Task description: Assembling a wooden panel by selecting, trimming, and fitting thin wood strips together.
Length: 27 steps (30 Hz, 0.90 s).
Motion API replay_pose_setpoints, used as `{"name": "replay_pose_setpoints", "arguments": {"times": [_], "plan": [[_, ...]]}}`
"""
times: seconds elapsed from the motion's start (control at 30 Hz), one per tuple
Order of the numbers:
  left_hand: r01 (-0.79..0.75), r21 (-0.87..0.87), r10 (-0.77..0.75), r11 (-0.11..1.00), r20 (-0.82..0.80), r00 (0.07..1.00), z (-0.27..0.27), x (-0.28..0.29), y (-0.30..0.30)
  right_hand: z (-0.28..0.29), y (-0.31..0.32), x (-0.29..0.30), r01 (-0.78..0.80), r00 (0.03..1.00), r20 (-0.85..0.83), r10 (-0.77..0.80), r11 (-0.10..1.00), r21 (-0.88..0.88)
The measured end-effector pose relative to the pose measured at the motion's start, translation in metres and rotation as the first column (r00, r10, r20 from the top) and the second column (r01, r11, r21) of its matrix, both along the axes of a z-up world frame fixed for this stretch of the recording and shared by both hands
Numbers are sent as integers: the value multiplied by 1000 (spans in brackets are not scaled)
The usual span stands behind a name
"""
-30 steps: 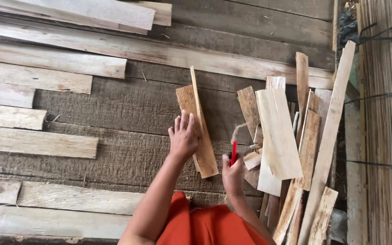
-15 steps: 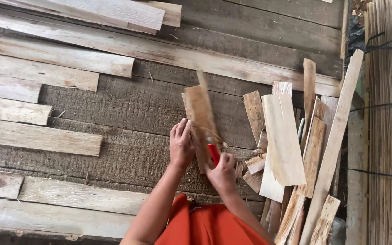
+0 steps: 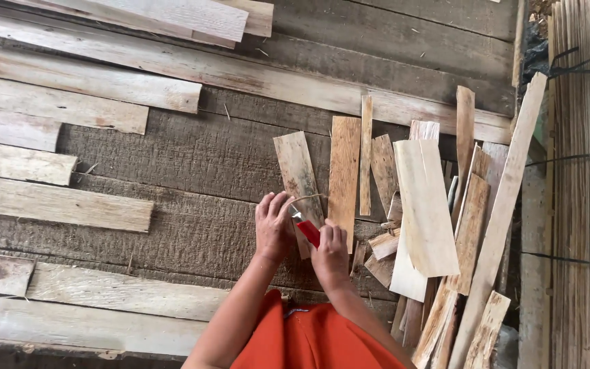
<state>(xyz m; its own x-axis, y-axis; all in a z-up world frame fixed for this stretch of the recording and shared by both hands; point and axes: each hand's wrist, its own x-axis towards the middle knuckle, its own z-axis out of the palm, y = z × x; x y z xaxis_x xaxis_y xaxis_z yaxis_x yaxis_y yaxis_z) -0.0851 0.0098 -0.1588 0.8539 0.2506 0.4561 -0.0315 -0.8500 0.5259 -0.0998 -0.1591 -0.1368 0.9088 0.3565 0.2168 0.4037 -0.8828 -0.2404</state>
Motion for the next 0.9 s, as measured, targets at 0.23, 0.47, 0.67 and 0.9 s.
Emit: {"name": "replay_pose_setpoints", "arguments": {"times": [0.23,0.47,0.67,0.9], "plan": [[-209,20,209,978,-165,964,-14,-8,-26,45,30,14,495,800,-548,-244,785,373],[-262,-148,129,954,-586,800,34,10,-41,47,7,15,825,562,-825,58,-99,556],[-433,-332,108,838,-677,728,0,25,-45,42,-9,3,889,458,-879,135,-88,450],[-456,-672,233,583,-400,886,94,20,7,49,-6,-4,907,418,-892,171,-33,419]]}}
